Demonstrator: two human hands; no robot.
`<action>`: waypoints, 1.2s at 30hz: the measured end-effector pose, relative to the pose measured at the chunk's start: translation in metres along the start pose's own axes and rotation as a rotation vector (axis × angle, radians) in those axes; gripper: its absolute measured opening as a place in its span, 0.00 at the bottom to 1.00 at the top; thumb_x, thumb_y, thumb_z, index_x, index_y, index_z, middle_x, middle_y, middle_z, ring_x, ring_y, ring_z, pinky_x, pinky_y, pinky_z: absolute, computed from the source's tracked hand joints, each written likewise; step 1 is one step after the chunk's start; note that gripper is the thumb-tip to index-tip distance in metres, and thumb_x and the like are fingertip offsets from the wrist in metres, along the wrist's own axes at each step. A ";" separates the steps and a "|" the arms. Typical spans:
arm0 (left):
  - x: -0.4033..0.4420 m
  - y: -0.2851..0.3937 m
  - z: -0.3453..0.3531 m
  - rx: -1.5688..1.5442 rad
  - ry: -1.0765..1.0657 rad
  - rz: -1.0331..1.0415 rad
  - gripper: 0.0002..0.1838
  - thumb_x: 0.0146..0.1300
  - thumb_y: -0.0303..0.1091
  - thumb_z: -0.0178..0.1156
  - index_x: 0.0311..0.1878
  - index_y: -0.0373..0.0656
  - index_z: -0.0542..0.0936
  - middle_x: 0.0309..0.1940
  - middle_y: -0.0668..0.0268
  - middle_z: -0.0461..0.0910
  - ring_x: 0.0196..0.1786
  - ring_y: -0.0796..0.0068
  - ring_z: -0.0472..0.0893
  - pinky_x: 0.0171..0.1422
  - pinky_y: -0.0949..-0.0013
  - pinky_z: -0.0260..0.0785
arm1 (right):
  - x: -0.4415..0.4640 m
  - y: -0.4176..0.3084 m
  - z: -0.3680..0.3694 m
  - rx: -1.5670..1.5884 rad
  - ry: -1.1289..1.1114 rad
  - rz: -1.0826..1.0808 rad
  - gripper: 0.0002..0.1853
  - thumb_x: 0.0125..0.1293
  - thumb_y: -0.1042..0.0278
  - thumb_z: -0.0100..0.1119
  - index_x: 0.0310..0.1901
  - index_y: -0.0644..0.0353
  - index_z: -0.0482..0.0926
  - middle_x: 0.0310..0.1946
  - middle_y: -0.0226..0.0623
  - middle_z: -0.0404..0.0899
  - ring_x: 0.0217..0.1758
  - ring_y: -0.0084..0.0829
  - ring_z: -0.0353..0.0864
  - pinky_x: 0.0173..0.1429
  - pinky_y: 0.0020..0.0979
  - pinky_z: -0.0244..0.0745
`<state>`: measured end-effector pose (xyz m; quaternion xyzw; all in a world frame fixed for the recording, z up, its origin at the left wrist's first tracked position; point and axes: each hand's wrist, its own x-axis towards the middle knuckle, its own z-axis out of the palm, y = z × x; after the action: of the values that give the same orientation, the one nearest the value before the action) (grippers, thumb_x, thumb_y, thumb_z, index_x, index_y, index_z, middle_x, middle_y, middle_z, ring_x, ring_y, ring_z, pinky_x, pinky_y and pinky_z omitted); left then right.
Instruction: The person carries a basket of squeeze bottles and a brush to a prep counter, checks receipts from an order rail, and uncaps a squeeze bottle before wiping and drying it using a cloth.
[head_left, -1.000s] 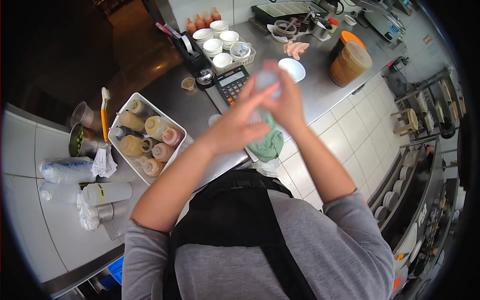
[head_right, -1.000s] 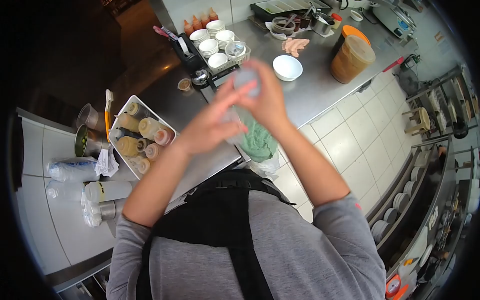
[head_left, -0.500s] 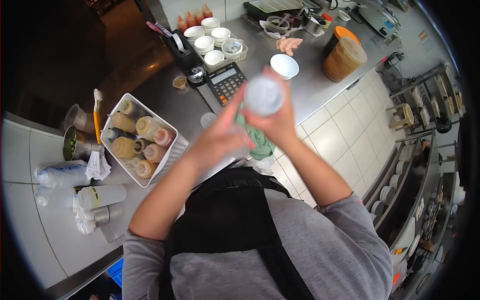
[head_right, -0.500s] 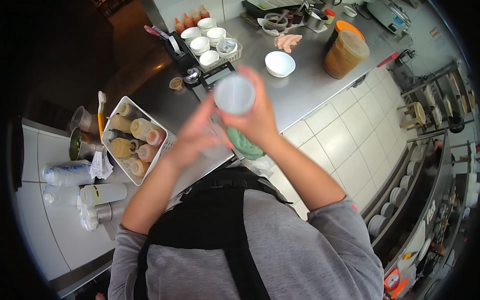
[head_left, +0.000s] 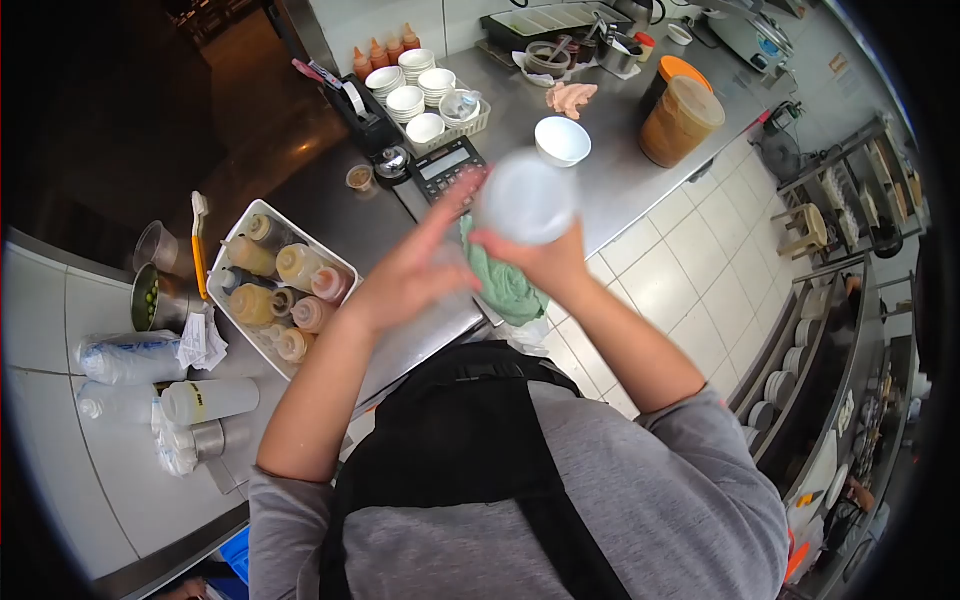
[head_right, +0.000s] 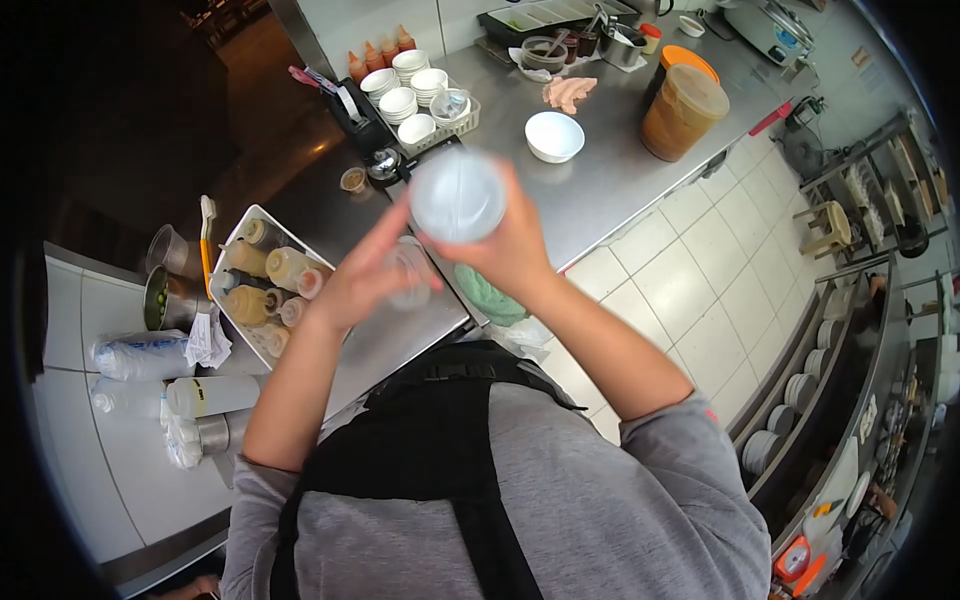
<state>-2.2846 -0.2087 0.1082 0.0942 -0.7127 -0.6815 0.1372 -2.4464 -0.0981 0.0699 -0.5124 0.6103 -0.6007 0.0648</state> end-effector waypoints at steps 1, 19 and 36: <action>0.001 0.025 0.005 0.012 -0.098 0.112 0.50 0.50 0.35 0.58 0.75 0.40 0.43 0.75 0.54 0.43 0.44 0.69 0.80 0.52 0.68 0.71 | 0.019 -0.035 -0.011 0.024 0.053 -0.056 0.41 0.42 0.64 0.79 0.58 0.62 0.66 0.57 0.44 0.72 0.58 0.36 0.75 0.59 0.35 0.72; 0.017 0.054 -0.016 0.416 -0.023 0.294 0.48 0.50 0.32 0.57 0.75 0.46 0.47 0.76 0.63 0.42 0.36 0.77 0.78 0.48 0.69 0.73 | 0.065 -0.013 -0.011 0.325 -0.073 0.013 0.36 0.48 0.82 0.65 0.54 0.60 0.53 0.50 0.44 0.69 0.50 0.31 0.76 0.53 0.30 0.74; -0.008 0.018 -0.017 0.304 0.136 0.555 0.45 0.45 0.23 0.57 0.71 0.46 0.56 0.74 0.58 0.49 0.68 0.58 0.66 0.56 0.58 0.70 | 0.028 -0.050 -0.039 0.452 -0.012 -0.023 0.43 0.53 0.61 0.73 0.65 0.63 0.57 0.60 0.43 0.67 0.64 0.34 0.67 0.65 0.38 0.64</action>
<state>-2.2703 -0.2207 0.1257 -0.0390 -0.7939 -0.4960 0.3495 -2.4589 -0.0797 0.1350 -0.4953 0.4538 -0.7198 0.1747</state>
